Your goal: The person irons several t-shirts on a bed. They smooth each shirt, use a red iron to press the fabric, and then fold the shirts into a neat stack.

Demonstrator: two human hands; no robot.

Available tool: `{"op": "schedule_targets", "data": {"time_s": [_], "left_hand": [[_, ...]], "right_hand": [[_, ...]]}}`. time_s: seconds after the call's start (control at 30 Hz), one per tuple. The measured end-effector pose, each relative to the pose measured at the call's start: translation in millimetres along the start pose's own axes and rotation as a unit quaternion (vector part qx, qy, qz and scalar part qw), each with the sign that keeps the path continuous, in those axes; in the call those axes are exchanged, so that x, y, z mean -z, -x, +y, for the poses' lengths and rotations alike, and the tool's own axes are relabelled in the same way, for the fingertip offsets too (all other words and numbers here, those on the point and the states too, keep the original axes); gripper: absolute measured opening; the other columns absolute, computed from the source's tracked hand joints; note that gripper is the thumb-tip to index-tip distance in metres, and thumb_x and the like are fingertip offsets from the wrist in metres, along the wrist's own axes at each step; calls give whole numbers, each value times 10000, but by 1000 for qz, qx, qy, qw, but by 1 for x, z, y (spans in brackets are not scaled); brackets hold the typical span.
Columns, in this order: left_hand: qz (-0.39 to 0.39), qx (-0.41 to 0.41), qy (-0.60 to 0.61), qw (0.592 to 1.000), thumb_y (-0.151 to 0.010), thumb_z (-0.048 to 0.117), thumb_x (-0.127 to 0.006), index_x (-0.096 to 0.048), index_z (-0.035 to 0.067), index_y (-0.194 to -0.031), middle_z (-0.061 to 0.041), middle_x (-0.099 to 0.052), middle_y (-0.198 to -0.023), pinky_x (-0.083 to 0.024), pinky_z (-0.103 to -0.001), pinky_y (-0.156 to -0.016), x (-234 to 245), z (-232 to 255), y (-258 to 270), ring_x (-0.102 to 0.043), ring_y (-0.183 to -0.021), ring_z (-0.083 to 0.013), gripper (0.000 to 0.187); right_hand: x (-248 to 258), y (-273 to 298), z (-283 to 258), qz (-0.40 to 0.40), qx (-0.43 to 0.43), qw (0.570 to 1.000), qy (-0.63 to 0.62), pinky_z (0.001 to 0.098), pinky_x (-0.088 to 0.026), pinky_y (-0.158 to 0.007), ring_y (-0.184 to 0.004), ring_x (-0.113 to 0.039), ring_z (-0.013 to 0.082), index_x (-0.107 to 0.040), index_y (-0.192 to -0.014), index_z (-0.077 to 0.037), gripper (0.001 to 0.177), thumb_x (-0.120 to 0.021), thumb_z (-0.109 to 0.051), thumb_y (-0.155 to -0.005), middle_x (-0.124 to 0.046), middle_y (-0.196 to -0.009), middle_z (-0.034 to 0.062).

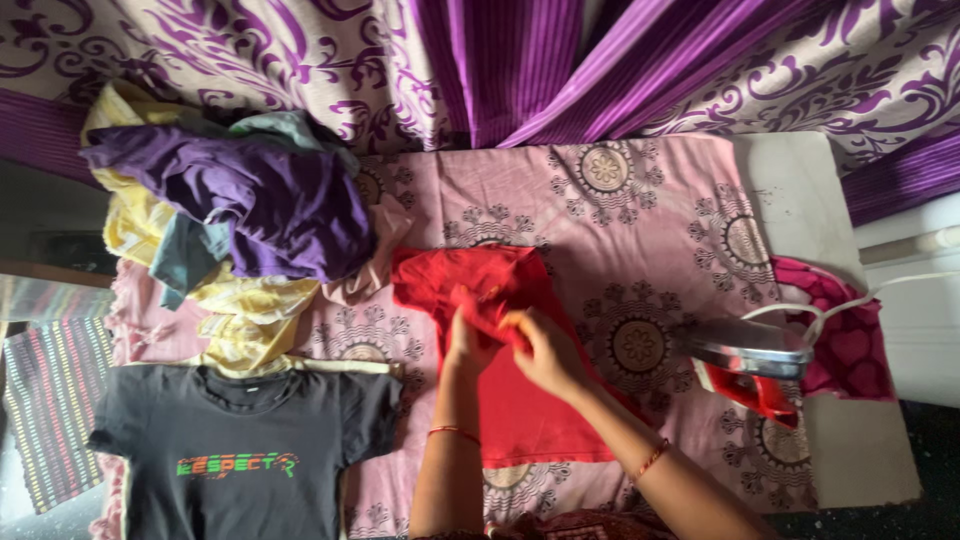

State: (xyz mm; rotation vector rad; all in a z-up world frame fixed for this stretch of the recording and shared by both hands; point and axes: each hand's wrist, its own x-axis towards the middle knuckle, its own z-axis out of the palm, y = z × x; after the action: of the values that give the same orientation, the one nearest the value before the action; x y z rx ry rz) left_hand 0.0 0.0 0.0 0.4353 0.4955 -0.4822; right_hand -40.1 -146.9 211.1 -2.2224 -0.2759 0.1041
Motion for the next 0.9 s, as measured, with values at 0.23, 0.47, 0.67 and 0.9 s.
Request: {"op": "schedule_targets", "data": {"time_s": [0.23, 0.47, 0.67, 0.9], "left_hand": [[-138, 85, -84, 983, -964, 511, -606, -625, 75, -1266, -76, -722, -1000, -581, -377, -800, 23, 73, 75, -697, -918, -241, 531], [1, -6, -352, 936, -813, 113, -787, -642, 15, -1165, -82, -722, -979, -582, -324, -694, 69, 33, 81, -700, -813, -176, 393], [122, -173, -607, 766, -548, 151, -941, -632, -7, -1058, -200, -727, -932, -574, -443, -722, 76, -6, 108, -700, -852, -355, 617], [221, -189, -685, 668, -705, -2, -641, -618, 26, -1103, -295, -698, -937, -528, -549, -818, 26, -24, 150, -664, -941, -489, 399]], "right_hand": [[-27, 36, -33, -259, 95, 959, -71, 347, -541, -829, -958, -700, 237, -631, -1015, -64, 323, -659, 62, -719, -680, -966, 82], [-39, 28, -37, -320, 20, 946, -46, 323, -530, -727, -840, -648, 190, -701, -930, -62, 200, -793, -38, -754, -639, -932, 66], [-39, -49, -11, -128, 44, 989, 66, 326, -543, -699, -810, -646, 190, -698, -1030, -112, 227, -663, -8, -832, -611, -945, 52], [-71, -127, -1, -107, 197, 937, 266, 410, -547, -789, -1069, -623, 276, -774, -1076, -256, 371, -615, -5, -854, -614, -1185, 40]]}}
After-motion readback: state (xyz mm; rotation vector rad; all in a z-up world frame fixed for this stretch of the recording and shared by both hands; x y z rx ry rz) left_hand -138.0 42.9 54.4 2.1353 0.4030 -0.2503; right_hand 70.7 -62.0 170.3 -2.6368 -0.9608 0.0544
